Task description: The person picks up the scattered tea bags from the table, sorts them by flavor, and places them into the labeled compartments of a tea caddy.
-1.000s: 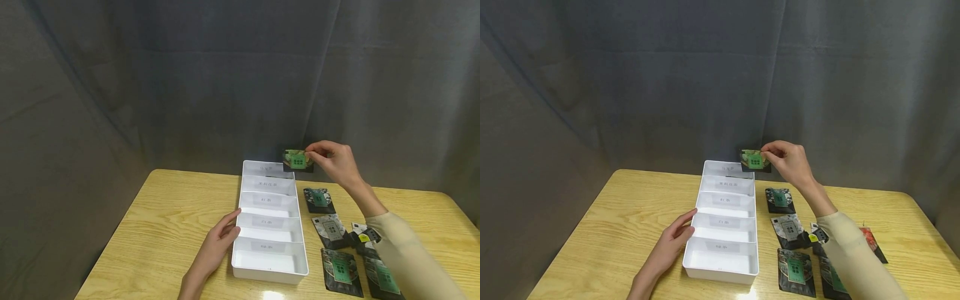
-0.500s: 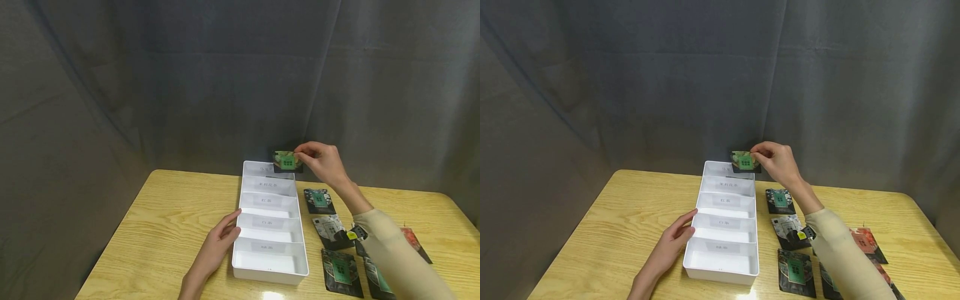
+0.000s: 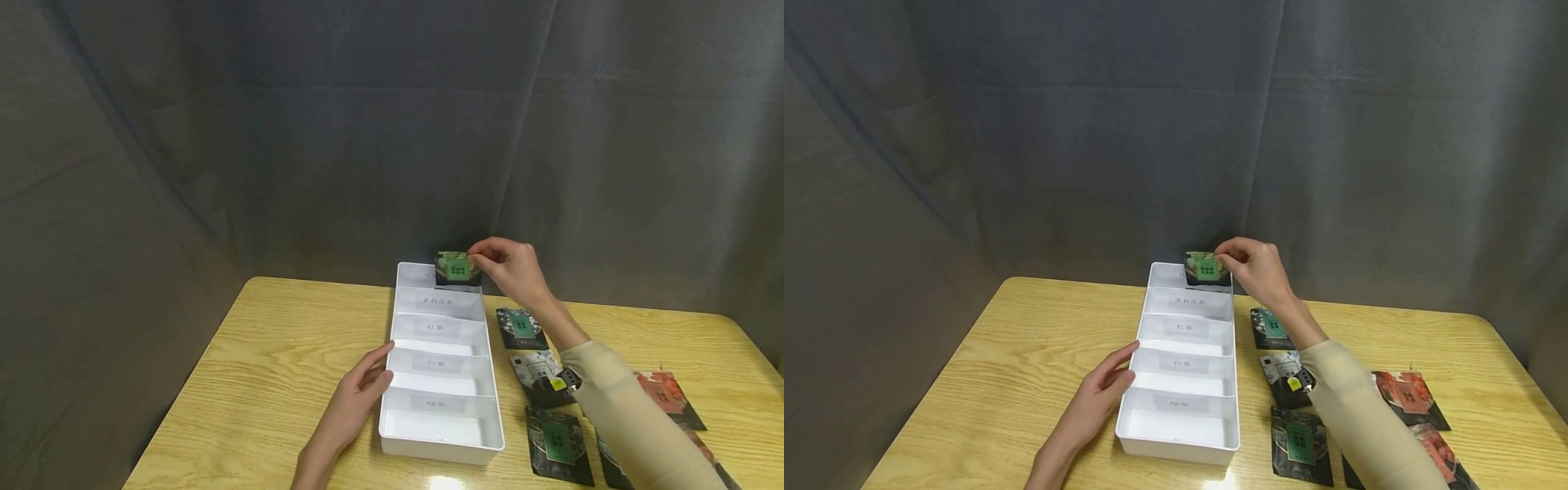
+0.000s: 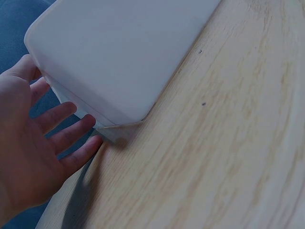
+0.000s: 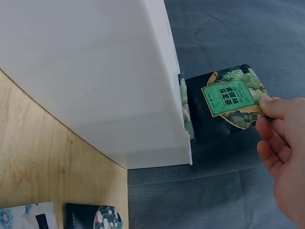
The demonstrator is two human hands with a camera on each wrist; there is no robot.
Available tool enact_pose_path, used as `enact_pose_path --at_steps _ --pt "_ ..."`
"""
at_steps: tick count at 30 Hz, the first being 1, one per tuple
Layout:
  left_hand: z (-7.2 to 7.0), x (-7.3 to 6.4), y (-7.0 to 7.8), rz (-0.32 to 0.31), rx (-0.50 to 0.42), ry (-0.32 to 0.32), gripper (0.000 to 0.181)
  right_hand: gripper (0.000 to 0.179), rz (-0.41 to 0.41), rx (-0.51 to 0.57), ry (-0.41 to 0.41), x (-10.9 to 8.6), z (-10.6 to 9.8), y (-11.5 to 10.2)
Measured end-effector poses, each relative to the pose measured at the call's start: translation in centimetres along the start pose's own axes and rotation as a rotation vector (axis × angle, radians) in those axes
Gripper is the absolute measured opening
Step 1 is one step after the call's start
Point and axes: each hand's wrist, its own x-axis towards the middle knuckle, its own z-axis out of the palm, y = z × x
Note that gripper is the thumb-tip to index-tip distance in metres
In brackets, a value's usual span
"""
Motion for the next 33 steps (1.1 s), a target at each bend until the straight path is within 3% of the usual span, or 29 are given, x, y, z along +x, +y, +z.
enact_pose_path --at_steps 33 --pt "-0.2 -0.3 0.1 0.012 0.012 0.003 0.046 0.007 0.046 -0.076 -0.141 -2.1 1.6 2.2"
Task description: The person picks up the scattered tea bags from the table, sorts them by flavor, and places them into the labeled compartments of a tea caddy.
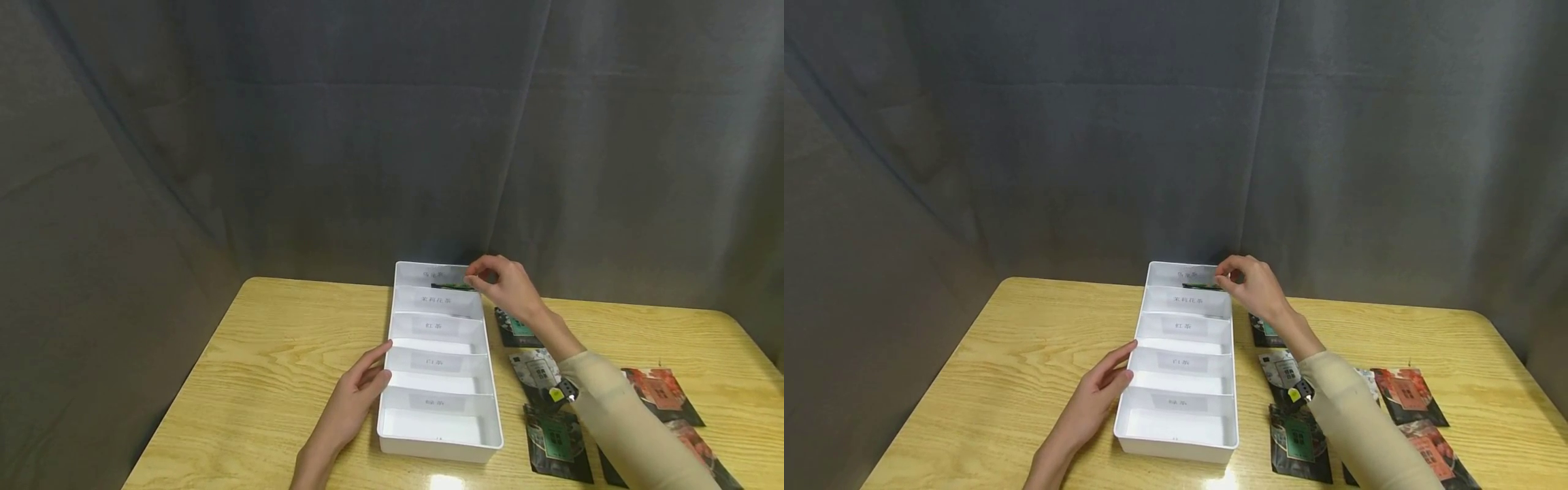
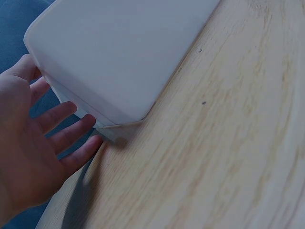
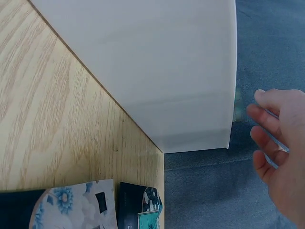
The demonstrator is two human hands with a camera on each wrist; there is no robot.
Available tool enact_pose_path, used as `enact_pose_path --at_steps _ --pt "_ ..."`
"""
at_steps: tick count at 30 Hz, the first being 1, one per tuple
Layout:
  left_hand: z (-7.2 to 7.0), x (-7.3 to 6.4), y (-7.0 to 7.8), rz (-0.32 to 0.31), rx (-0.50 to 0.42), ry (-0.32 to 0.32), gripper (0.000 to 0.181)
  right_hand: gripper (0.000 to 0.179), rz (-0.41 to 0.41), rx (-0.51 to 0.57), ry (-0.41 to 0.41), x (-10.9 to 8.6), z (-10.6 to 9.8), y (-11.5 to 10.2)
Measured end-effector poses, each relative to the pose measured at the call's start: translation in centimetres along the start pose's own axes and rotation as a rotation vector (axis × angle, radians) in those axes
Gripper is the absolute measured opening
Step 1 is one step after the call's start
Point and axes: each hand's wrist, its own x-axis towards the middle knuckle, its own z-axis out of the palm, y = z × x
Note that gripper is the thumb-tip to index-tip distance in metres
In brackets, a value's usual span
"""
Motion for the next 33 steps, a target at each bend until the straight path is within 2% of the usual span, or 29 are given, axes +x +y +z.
enact_pose_path --at_steps 12,33 --pt "0.0 0.2 -0.1 -0.005 -0.013 -0.009 0.046 0.010 0.043 0.010 -0.015 -0.2 -0.4 0.3" --pt "0.0 0.0 0.1 -0.007 -0.018 0.000 0.046 0.016 0.130 -0.027 -0.069 -1.1 -1.2 2.7"
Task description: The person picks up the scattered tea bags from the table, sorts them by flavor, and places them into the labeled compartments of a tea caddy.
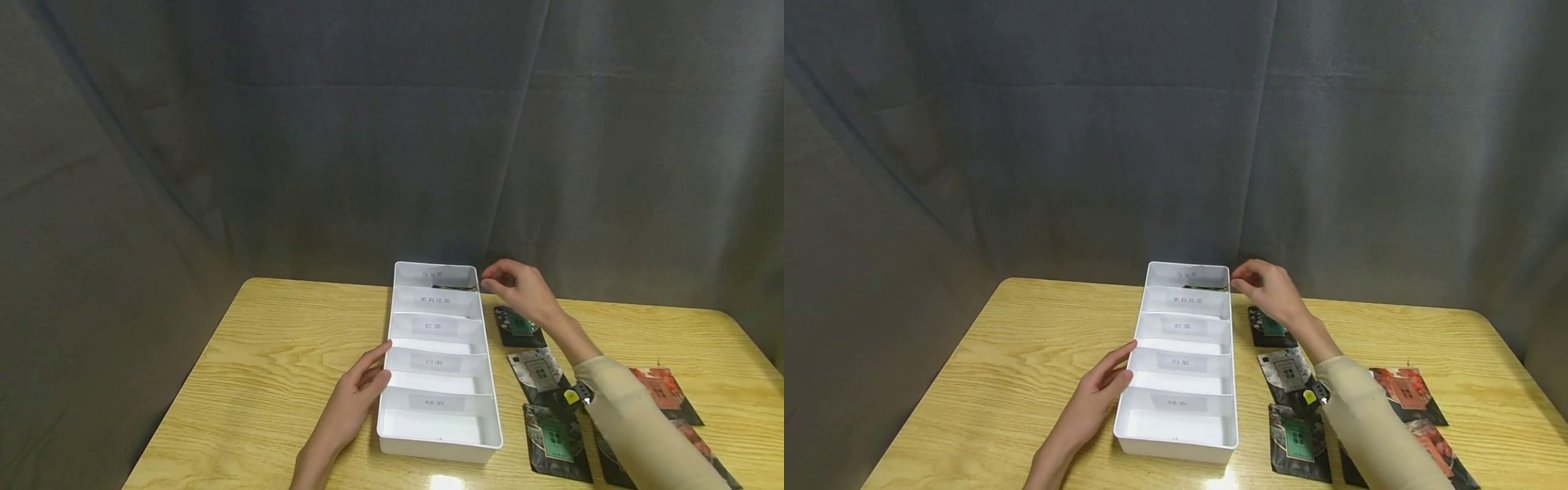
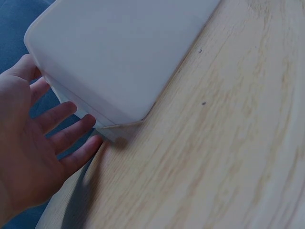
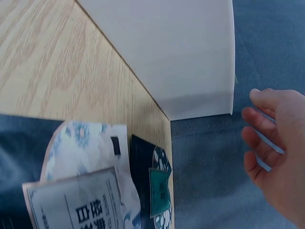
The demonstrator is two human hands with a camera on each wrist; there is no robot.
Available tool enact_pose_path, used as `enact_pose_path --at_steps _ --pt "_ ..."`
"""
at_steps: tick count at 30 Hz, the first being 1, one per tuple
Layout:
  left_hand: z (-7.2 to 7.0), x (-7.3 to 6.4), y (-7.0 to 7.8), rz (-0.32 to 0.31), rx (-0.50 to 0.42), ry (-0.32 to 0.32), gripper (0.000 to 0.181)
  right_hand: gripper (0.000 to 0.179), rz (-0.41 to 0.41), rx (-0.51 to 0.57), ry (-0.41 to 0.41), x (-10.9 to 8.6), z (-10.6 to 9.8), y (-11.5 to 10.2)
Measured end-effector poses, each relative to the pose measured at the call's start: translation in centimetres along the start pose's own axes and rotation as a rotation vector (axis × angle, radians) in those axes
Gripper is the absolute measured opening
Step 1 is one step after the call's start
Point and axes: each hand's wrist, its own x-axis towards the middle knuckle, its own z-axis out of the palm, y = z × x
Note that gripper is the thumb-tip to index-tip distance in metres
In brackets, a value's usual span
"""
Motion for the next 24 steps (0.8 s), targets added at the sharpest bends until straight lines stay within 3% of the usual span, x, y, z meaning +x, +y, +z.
enact_pose_path --at_steps 16,24 --pt "0.0 0.2 -0.1 0.003 -0.001 0.005 0.045 0.023 0.008 -0.034 -0.039 -0.7 -0.7 2.7" --pt "0.1 0.3 -0.2 0.005 -0.008 0.003 0.044 0.029 0.041 -0.064 -0.096 -1.2 -1.0 4.3"
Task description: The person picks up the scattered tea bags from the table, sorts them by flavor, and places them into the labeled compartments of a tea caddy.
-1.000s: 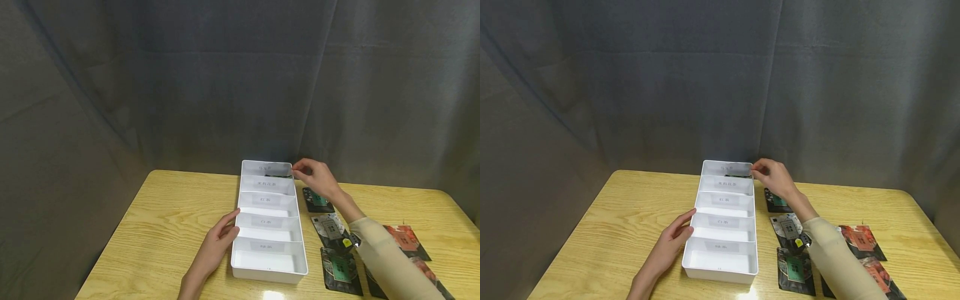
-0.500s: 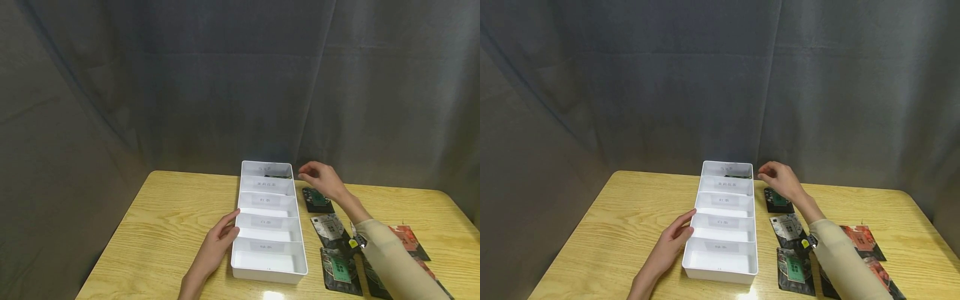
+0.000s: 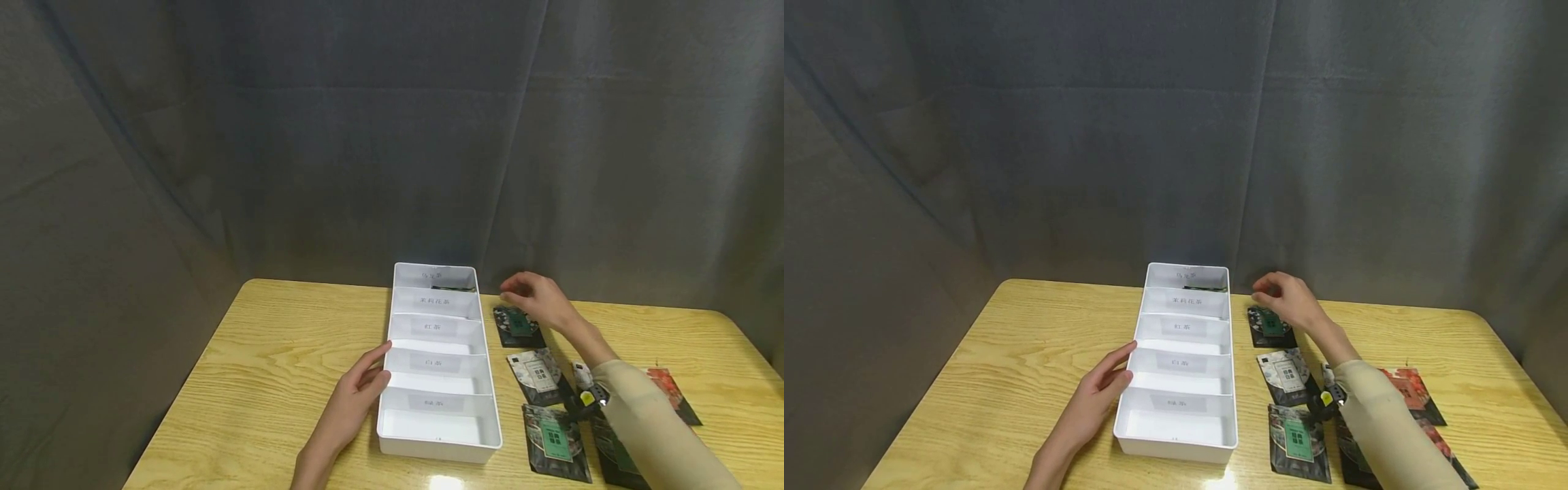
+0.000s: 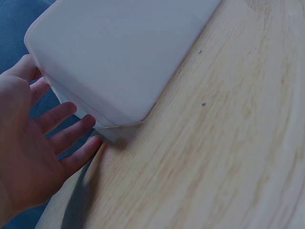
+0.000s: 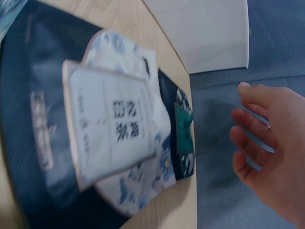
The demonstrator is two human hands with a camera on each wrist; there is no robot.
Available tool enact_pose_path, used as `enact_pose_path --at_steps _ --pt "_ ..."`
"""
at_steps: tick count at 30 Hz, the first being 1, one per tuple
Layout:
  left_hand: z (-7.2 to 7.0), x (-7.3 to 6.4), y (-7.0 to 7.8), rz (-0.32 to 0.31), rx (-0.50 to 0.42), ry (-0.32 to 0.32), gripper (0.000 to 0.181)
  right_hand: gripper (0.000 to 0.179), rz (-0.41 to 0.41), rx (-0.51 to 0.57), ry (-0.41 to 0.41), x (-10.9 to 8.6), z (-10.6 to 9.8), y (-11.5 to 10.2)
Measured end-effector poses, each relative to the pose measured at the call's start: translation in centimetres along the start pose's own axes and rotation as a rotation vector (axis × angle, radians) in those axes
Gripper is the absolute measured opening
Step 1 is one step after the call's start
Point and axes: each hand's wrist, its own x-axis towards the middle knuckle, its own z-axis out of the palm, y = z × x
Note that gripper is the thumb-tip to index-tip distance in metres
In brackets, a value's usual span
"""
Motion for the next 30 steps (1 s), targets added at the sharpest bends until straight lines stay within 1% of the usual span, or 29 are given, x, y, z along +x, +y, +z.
enact_pose_path --at_steps 2,6,9,16,20,24,27,30 --pt "0.0 0.0 0.0 -0.001 -0.006 -0.003 0.044 0.029 0.027 -0.012 -0.019 -0.2 0.0 0.4" --pt "0.0 0.0 0.0 -0.001 -0.007 -0.003 0.044 0.030 0.051 -0.033 -0.068 -0.4 -0.1 1.1" --pt "-0.1 0.0 0.0 0.001 0.002 -0.001 0.044 0.032 0.038 -0.037 -0.093 -0.7 -0.2 1.6" --pt "-0.1 0.2 -0.3 -0.009 0.009 -0.004 0.044 0.032 0.012 -0.013 -0.117 -1.4 -0.5 3.0" --pt "-0.1 0.2 -0.4 -0.019 0.011 -0.003 0.045 0.034 0.023 0.012 -0.135 -1.9 -0.6 3.9" --pt "0.0 0.2 -0.4 -0.015 0.017 0.004 0.045 0.035 0.024 0.031 -0.146 -2.2 -0.5 4.6" --pt "0.0 0.2 -0.3 -0.006 0.015 0.012 0.045 0.036 0.010 0.023 -0.146 -2.1 -0.5 4.9" --pt "0.0 0.2 -0.2 -0.001 0.005 0.014 0.045 0.038 0.018 0.006 -0.156 -2.1 -0.5 5.1"
